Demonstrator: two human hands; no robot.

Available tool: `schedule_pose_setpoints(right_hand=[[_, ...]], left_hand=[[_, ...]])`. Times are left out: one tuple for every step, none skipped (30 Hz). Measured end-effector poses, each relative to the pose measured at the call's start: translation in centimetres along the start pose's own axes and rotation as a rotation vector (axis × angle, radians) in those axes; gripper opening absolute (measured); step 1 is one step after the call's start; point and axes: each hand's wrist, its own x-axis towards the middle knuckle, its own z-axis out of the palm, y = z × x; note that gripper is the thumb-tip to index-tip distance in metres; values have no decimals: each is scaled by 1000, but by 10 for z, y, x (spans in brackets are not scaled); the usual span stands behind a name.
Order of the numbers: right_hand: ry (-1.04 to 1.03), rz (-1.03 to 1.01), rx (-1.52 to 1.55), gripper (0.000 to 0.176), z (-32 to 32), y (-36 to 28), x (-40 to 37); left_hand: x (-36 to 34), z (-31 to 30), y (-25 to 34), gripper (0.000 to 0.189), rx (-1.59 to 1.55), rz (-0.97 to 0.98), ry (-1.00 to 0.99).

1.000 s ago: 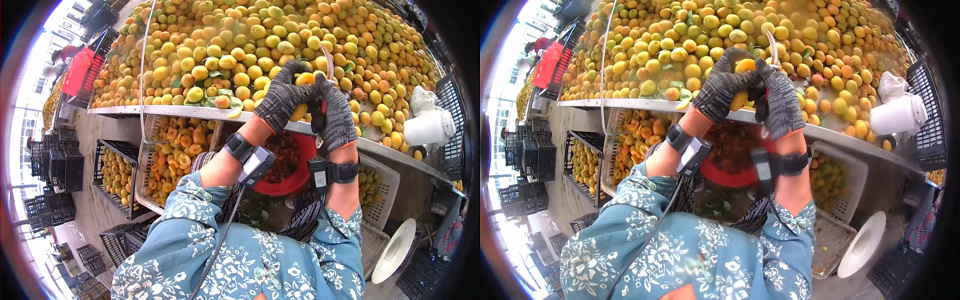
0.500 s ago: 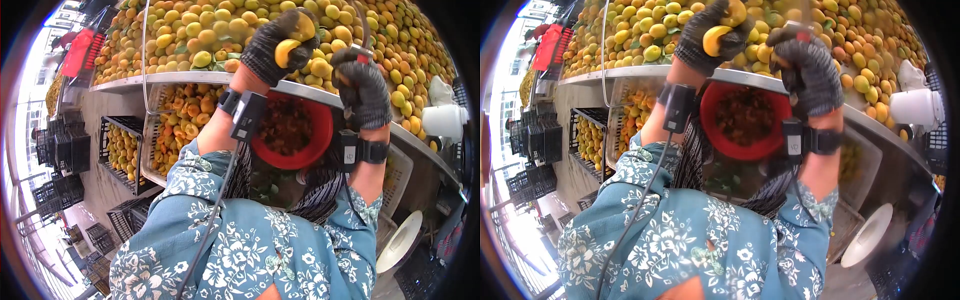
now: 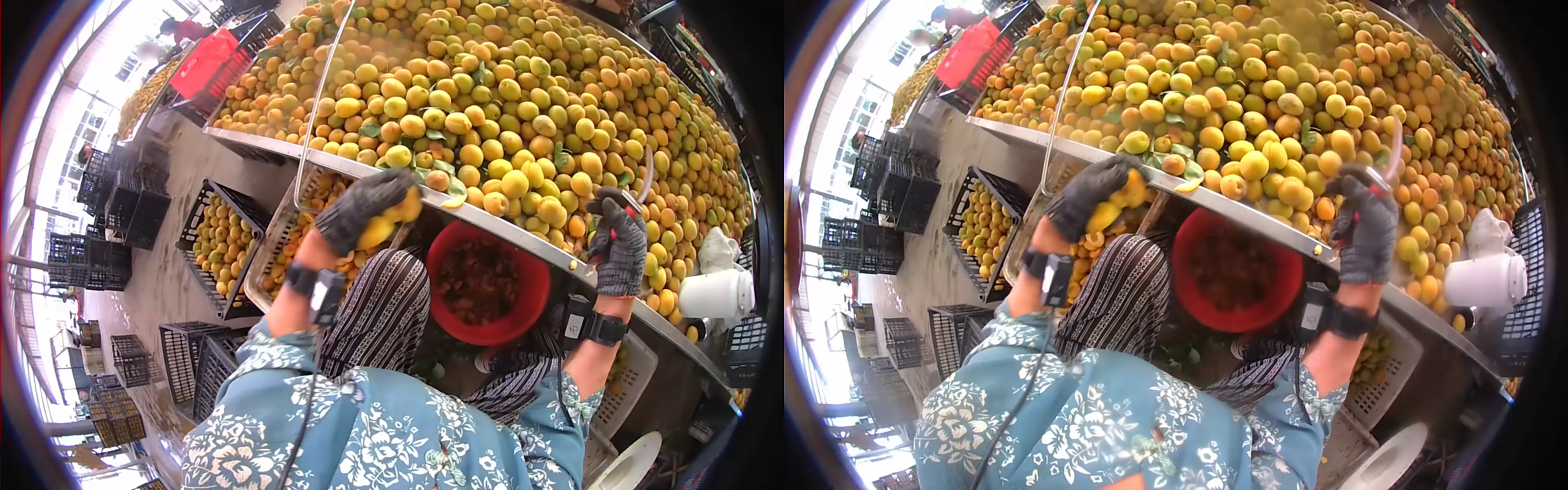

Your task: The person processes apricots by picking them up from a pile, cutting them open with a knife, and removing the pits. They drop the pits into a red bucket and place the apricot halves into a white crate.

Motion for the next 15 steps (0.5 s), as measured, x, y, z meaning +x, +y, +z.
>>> schedule_pose_setpoints(right_hand=[[1, -4, -3, 21, -9, 1, 4], [87, 33, 69, 21, -18, 7, 8], [172, 70, 140, 21, -21, 11, 11], [255, 44, 195, 20, -19, 14, 13], [258, 38, 193, 20, -17, 13, 15], [263, 28, 184, 20, -15, 12, 15], [266, 21, 173, 21, -13, 12, 14], [277, 7, 150, 22, -9, 12, 14], [282, 5, 147, 22, -6, 11, 12], [252, 14, 119, 23, -4, 10, 9], [221, 22, 92, 23, -3, 9, 8], [280, -7, 81, 25, -2, 15, 10], [288, -9, 80, 25, -2, 14, 9], [297, 5, 52, 23, -3, 12, 7], [305, 20, 24, 22, -4, 12, 6]], left_hand=[[-17, 4, 0, 35, 70, 8, 141], [-21, -27, -18, 34, 552, 71, 213], [-22, -53, -38, 34, 1034, 136, 281], [-24, -49, -36, 34, 1033, 139, 279], [-28, -42, -32, 33, 807, 148, 379], [-32, -36, -25, 33, 579, 152, 469], [-28, -27, -17, 33, 576, 150, 464], [-18, -11, -7, 31, 505, 261, 414], [-4, 3, 1, 29, 433, 372, 362], [14, 15, 5, 24, 528, 446, 348], [37, 25, 4, 23, 548, 508, 294], [60, 37, 2, 22, 568, 568, 239], [76, 55, 4, 26, 609, 581, 233], [97, 64, 2, 33, 837, 686, 245], [106, 81, 11, 40, 1124, 602, 241]])
